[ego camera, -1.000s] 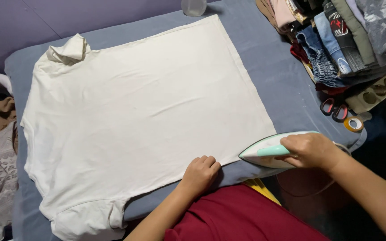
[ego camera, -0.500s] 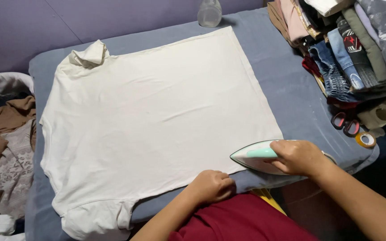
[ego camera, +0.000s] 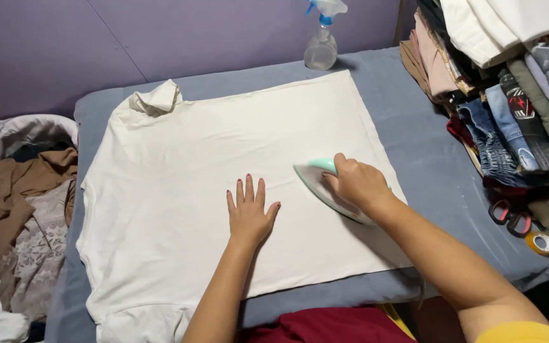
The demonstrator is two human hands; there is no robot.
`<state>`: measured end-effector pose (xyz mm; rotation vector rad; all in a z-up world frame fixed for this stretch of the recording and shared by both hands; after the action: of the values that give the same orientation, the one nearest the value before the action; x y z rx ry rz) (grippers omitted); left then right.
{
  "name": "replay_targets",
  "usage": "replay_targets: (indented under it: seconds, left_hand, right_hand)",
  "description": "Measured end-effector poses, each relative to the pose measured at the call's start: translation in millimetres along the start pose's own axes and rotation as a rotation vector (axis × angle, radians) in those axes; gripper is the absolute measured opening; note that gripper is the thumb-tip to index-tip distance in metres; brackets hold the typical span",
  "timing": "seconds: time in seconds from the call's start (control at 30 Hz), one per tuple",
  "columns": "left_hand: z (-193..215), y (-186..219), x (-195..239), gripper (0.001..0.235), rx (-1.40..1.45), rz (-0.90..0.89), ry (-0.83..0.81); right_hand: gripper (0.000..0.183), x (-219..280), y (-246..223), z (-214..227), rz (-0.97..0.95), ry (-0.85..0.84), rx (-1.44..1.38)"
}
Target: Iron and fold a white t-shirt on a flat surface using an iron and water spray.
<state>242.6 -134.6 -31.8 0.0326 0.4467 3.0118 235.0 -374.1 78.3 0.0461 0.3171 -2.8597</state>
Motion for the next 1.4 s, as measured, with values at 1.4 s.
replay_targets:
  seconds: [1.4]
  left_hand:
    - [10,-41,-146,0.089,0.032,0.231,-0.002]
  right_hand:
    - [0.063,-157,404,-87,-0.150,1.171,-0.326]
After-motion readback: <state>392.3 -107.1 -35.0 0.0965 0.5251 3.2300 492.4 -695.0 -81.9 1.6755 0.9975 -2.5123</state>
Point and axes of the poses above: each hand's wrist, its own x-axis away from the middle knuckle, its own z-axis out of the back of the hand, y = z × x, the point moved 6 cm from there along -x, towards the middle knuckle, and after that the axes turned 11 degrees about z, right-handed, at the moved point
